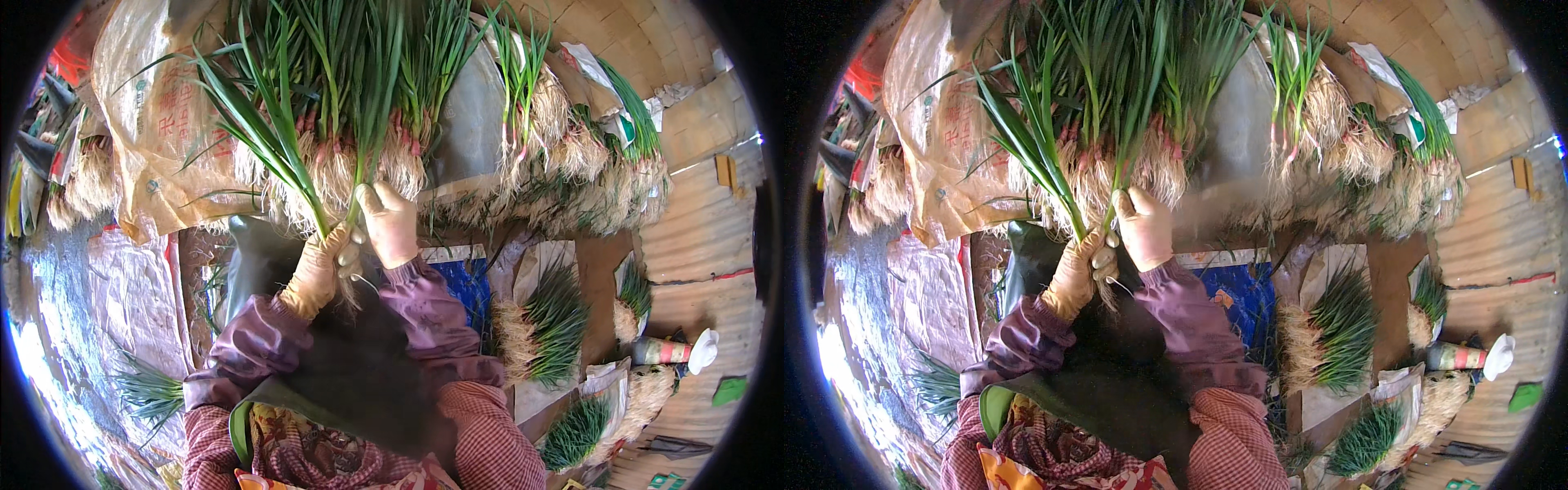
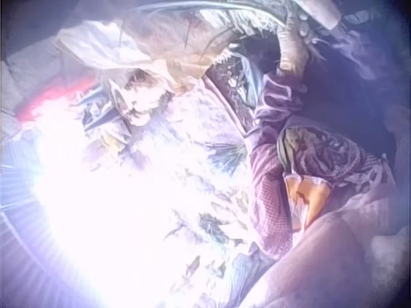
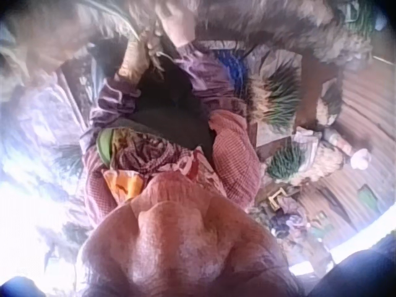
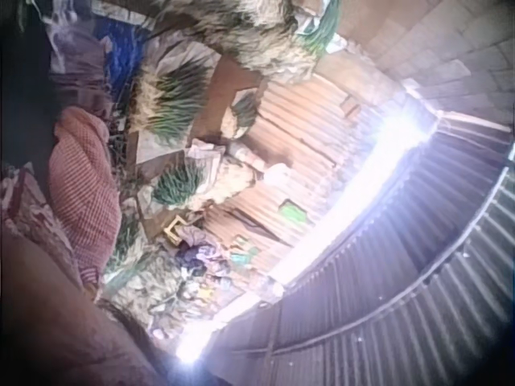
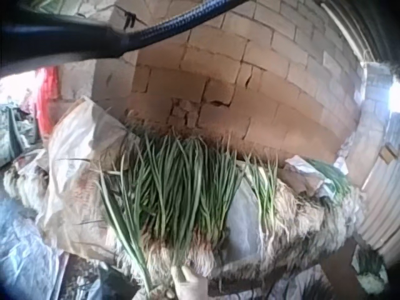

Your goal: The person sorts and bundles green onions by hand, removing roots and arranging them into neat bunches. The person places the prepared bundles into a sack.

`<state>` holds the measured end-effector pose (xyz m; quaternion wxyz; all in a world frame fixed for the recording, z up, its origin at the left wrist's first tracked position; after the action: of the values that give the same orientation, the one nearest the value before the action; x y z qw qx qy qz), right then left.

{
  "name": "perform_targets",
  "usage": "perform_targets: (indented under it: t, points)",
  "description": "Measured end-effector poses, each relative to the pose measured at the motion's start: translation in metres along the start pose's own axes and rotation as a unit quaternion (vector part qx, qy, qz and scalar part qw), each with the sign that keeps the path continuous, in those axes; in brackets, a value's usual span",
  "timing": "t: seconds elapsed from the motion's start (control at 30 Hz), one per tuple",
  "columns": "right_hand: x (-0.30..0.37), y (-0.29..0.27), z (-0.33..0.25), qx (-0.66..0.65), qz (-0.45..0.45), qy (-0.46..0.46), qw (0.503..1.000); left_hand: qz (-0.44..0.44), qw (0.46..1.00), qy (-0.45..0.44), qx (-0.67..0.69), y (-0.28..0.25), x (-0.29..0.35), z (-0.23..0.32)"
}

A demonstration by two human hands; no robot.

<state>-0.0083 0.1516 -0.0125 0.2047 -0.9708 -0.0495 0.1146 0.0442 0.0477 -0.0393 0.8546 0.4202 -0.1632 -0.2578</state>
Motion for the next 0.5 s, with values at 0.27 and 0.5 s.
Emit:
perform_targets:
  t: [0.27, 0.5]
  points:
    - [0.013, 0.007, 0.021, -0.452, -0.181, 0.152, 0.860, -0.221, 0.953, -0.003, 0.207, 0.026, 0.028, 0.007]
    - [0.016, 0.021, -0.026, -0.442, -0.216, 0.099, 0.865, -0.181, 0.968, -0.029, 0.169, 0.015, 0.025, -0.003]
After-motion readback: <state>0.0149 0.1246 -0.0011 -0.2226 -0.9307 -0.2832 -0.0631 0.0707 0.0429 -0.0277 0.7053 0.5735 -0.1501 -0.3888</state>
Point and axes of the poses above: each hand's wrist, its own x-axis away from the middle knuckle, its own y-axis out of the palm, z = x × y, the point moved 6 cm from there along -x, towards the middle knuckle, and after that the axes turned 15 degrees about -z, right-handed, at the moved point
